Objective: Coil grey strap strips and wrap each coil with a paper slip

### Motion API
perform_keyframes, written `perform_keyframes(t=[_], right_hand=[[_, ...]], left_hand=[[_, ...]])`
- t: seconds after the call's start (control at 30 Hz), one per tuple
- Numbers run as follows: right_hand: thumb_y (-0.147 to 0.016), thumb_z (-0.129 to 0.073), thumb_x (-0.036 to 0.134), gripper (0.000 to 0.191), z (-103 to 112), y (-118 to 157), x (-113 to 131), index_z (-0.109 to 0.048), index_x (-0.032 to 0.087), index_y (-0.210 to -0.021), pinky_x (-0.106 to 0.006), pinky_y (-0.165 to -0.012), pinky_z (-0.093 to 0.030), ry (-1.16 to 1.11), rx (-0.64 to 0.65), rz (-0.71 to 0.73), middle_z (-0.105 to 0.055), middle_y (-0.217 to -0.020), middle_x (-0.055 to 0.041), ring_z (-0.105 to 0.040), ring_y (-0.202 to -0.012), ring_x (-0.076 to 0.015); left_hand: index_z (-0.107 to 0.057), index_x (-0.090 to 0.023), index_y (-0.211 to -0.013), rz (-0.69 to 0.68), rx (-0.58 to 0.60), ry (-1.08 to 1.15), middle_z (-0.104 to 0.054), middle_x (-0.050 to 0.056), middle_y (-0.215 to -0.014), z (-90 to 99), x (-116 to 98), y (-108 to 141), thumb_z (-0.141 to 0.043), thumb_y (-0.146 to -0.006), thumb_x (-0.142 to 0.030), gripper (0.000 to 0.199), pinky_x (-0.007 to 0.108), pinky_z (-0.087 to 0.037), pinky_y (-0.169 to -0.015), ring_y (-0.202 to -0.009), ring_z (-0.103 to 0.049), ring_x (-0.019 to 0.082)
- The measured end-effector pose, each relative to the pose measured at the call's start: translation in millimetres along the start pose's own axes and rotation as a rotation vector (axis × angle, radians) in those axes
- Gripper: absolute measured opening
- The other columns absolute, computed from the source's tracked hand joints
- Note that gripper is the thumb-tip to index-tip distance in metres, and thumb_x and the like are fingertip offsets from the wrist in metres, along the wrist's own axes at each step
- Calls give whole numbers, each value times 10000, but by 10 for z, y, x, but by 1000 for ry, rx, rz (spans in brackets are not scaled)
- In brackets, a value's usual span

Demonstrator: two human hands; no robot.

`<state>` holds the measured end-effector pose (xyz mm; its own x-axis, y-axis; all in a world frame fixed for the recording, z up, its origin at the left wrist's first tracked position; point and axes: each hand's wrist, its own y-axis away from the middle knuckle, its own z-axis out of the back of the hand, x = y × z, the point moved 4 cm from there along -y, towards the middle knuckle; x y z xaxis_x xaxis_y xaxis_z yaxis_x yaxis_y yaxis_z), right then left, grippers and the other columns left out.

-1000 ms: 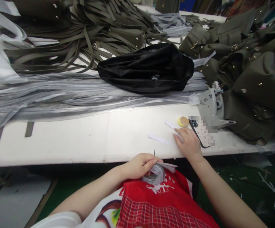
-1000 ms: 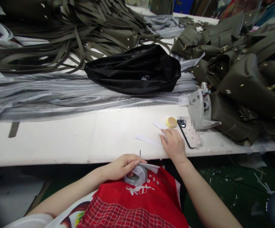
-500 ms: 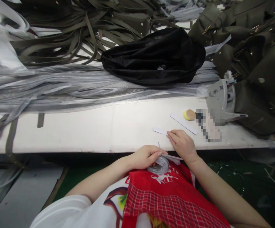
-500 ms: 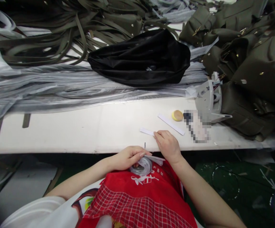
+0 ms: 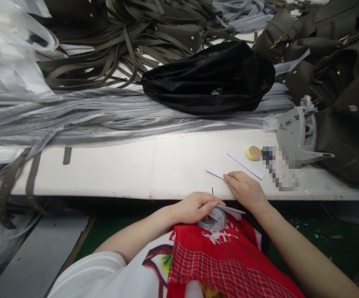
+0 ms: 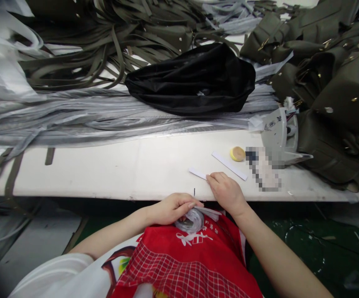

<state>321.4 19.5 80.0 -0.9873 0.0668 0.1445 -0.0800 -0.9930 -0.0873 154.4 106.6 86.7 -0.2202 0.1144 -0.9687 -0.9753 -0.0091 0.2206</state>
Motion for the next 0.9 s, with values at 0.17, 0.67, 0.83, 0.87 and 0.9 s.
perform_keyframes(t=[0.17, 0.67, 0.83, 0.87, 0.9], right_hand=[[-931, -482, 184, 247, 16, -8, 10, -689, 191, -1063, -336, -748, -486, -8, -22, -1, -705, -956, -95, -609, -879, -234], [-984, -382, 340, 330, 651, 104, -17, -620, 243, -1192, -323, -740, -517, -400, -82, -330, -746, -958, -48, -697, -833, -219], [-971, -399, 405, 353, 717, 360, 366, -681, 262, -815, -311, -664, -488, -451, 175, -256, -736, -820, -17, -682, -747, -201], [-946, -457, 434, 334, 718, 396, 406, -667, 262, -751, -306, -620, -465, -418, 172, -258, -718, -748, -4, -665, -674, -188], [-918, -512, 457, 319, 729, 423, 441, -656, 261, -714, -303, -593, -442, -380, 154, -248, -700, -697, 7, -645, -623, -176]], left_hand=[[-655, -152, -1218, 6, 2, -23, -714, 79, -904, 5, -3, 8, -325, -996, -415, 477, 230, -518, -678, -623, -625, 122], [-689, -116, -1116, 351, -410, 220, -556, -10, -526, 12, 247, 50, -438, -932, -469, 470, 243, -407, -502, -470, -472, 126], [-694, -119, -1063, 379, -325, 319, -561, -6, -535, -29, 258, 57, -471, -909, -501, 469, 227, -396, -469, -463, -492, 123], [-686, -122, -1079, 395, -301, 345, -567, -5, -543, -43, 264, 47, -475, -904, -511, 476, 223, -396, -461, -455, -495, 119], [-677, -126, -1099, 411, -275, 365, -575, -4, -554, -56, 269, 35, -479, -900, -520, 484, 219, -399, -457, -450, -501, 116]])
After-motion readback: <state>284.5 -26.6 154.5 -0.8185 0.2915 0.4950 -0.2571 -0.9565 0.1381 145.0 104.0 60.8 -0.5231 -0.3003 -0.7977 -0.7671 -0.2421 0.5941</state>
